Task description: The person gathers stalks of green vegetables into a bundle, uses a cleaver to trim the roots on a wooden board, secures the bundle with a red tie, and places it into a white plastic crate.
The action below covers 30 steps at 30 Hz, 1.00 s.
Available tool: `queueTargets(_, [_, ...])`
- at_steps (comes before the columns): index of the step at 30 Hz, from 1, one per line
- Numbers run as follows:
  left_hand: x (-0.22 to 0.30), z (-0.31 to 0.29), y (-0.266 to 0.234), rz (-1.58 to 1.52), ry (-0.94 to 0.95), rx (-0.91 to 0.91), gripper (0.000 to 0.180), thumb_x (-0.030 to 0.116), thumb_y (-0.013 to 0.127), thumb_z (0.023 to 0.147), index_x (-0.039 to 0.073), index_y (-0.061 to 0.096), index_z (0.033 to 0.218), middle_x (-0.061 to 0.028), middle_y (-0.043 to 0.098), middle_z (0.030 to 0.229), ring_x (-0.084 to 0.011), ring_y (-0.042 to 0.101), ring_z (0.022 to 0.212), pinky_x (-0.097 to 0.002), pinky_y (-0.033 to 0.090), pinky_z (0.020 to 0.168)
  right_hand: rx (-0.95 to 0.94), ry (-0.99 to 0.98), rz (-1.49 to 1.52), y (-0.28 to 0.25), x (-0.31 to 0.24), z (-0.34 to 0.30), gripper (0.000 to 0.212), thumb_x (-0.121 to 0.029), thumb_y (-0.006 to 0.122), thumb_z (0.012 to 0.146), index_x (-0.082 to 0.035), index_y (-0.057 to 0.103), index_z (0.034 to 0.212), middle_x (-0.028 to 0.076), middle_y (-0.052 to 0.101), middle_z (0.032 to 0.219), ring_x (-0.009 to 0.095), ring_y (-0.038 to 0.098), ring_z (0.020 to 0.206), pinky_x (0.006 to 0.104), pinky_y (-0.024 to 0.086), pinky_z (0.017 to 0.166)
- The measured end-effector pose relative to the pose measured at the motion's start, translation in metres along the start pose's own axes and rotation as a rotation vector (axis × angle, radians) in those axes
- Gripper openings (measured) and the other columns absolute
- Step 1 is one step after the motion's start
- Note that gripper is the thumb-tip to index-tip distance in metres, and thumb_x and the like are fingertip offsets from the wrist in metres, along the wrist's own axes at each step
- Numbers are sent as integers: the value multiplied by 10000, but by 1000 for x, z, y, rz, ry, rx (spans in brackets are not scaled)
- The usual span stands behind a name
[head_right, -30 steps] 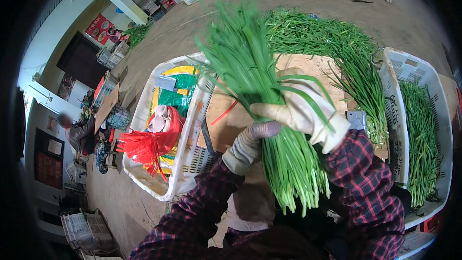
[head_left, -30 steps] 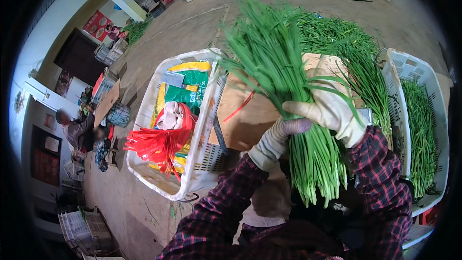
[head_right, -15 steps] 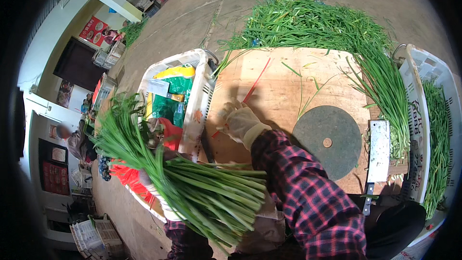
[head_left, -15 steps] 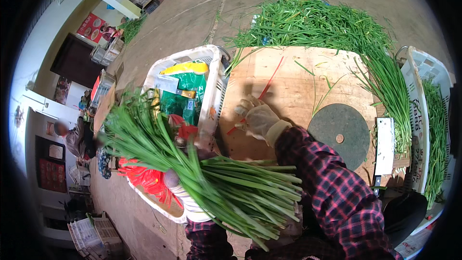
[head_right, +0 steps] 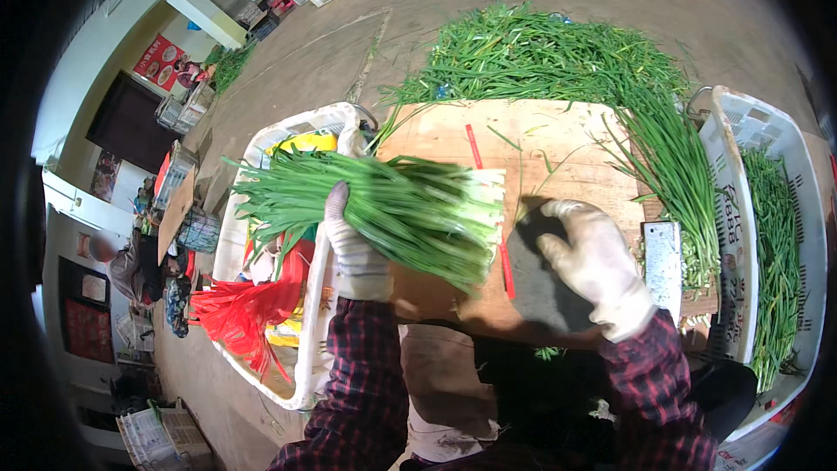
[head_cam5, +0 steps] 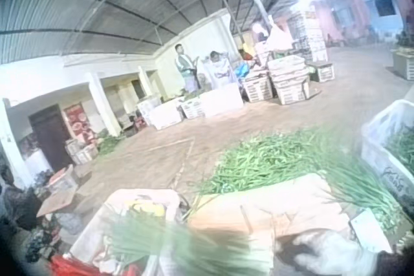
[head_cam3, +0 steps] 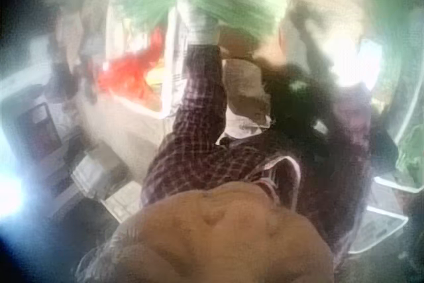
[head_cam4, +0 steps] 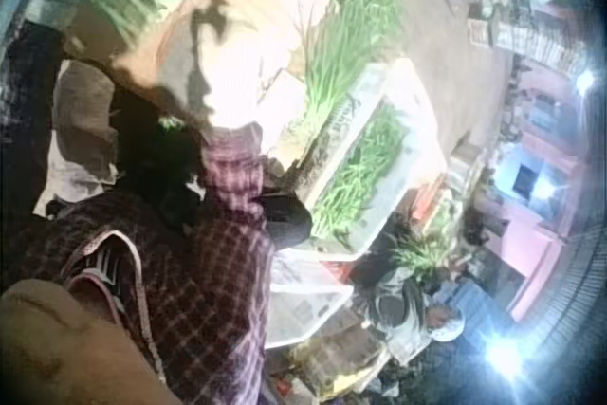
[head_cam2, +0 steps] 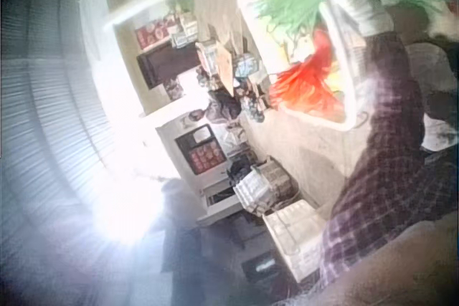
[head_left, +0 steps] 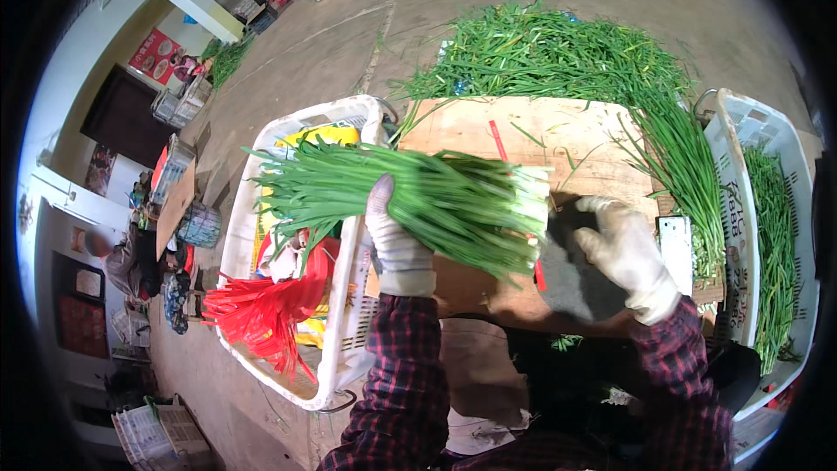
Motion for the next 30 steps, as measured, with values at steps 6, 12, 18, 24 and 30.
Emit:
queueTargets(6, [-63, 28, 14, -154, 87, 142, 217, 217, 659, 831, 48, 658, 967, -85, 676, 966, -229, 629, 909, -376, 511, 882, 238, -506, -496, -15, -91, -8, 952, -276, 825, 607, 6, 375, 1397, 268, 430, 1362, 428, 369, 1315, 469, 306, 1097])
queueTargets(12, [-104, 11, 15, -195, 25, 289, 242, 253, 672, 832, 71, 659, 990, -64, 673, 1014, -206, 615, 974, -364, 482, 923, 278, -590, -925, 54, -29, 99, 645, -199, 626, 747, 5, 448, 1333, 189, 509, 1280, 366, 426, 1265, 515, 302, 1080])
queueTargets(18, [-103, -58, -39, -315, -308, 344, 319, 249, 535, 934, 64, 569, 1191, -74, 605, 1194, -245, 556, 1111, -434, 364, 1050, 96, -623, -870, 123, 25, 118, 512, -116, 565, 817, -142, 508, 1325, 95, 553, 1257, 314, 471, 1234, 479, 327, 1064])
queueTargets(24, [-83, -110, 33, -3446, -442, 1250, 681, 363, 634, 814, 46, 388, 1365, -160, 416, 1413, -312, 358, 1339, -449, 258, 1121, -66, -538, -933, 112, 20, 121, 511, -170, 523, 852, -129, 480, 1359, 96, 545, 1259, 325, 466, 1227, 484, 327, 1060])
queueTargets(30, [-98, -10, -3, -3711, -236, 883, 1372, 515, 867, 464, -3, 116, 1488, -238, 240, 1511, -420, 202, 1415, -456, 188, 1153, -16, -616, -887, 111, 20, 122, 592, -132, 587, 789, -53, 458, 1361, 154, 480, 1369, 355, 394, 1311, 499, 303, 1095])
Point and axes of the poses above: each hand's wrist, its own z-axis towards the middle knuckle, its own y-axis out of the palm, x = y × z, the point moved 4 cm from there along z, towards the middle knuckle
